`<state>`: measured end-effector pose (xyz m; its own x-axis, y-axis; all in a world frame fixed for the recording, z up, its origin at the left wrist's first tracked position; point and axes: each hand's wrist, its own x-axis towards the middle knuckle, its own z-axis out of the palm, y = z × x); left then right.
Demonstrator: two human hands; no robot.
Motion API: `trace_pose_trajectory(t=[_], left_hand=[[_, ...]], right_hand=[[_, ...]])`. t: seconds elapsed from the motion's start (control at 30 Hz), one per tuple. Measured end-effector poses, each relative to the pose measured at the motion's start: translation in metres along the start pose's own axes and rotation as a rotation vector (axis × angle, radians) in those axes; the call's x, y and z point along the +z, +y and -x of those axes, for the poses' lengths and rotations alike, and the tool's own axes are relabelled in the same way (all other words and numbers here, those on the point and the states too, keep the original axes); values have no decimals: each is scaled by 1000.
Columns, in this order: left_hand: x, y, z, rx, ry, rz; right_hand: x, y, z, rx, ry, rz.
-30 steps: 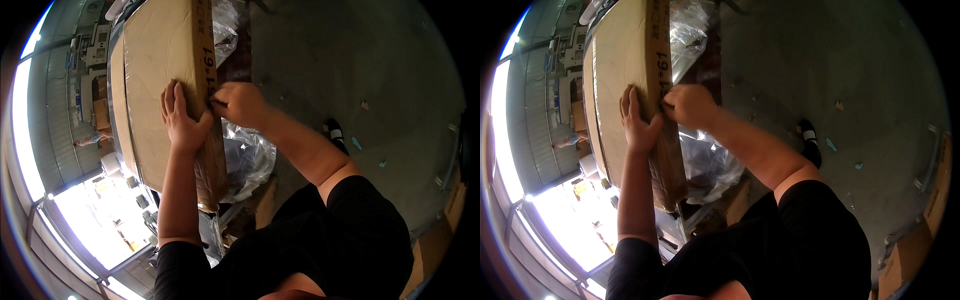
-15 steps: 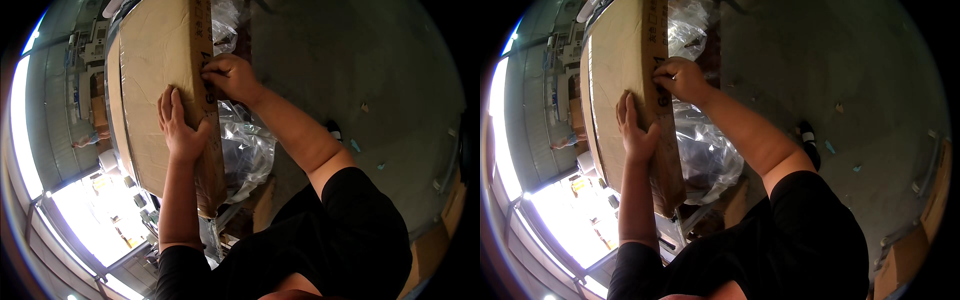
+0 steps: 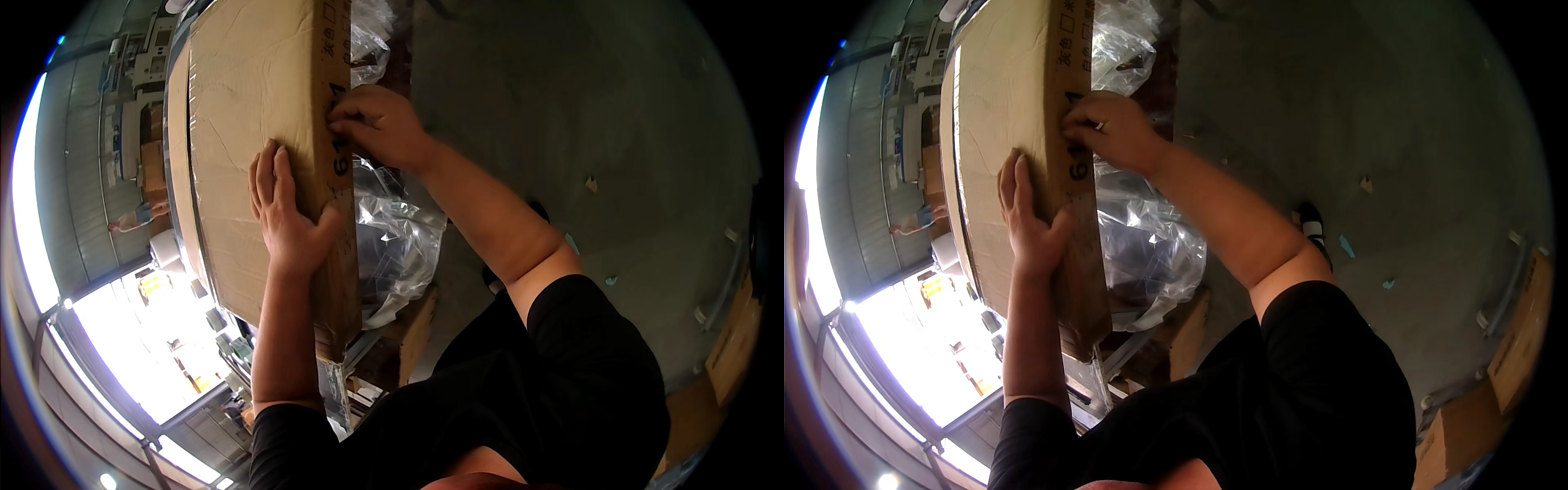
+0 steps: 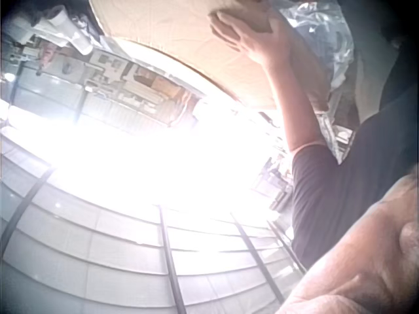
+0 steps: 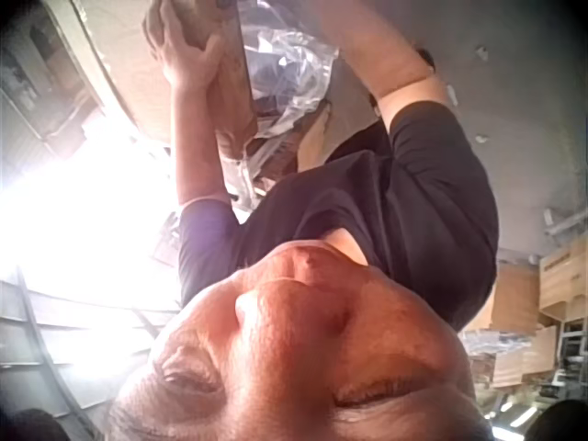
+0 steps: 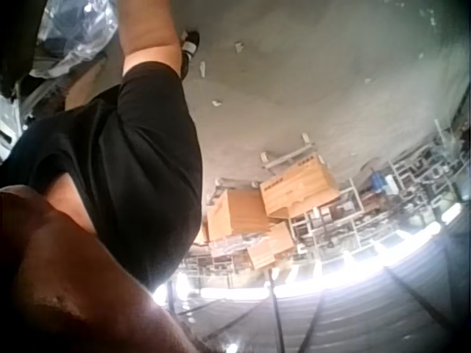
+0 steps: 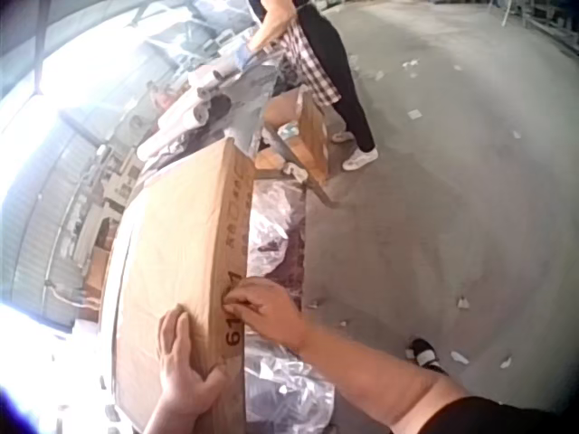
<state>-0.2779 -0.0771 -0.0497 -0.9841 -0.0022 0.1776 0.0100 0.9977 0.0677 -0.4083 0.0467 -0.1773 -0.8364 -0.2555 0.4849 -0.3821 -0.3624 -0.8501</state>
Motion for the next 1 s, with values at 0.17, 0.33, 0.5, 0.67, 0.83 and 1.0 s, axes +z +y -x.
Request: trace_pose_trajectory(t=[0.17,0.33,0.5,0.67,0.83,1.0], left_hand=[[1,-1,1,18,10,1],[0,0,-1,34,14,15],[-1,1,-2,22,4,17],[-1,-1,-2,32,-5,20],[-2,-1,-2,36,0,29],[-1,0,-3,37,-5,27]], right_hand=[[5,2,4,-20,67,8],[1,-2,-4,107,13,-122],[1,5,-9,18,-38,-75],[1,9,-5,-48,-57,-19],[-2,15,-1,-220,-46,34],[-5,15,-2,-244,-14,-2]])
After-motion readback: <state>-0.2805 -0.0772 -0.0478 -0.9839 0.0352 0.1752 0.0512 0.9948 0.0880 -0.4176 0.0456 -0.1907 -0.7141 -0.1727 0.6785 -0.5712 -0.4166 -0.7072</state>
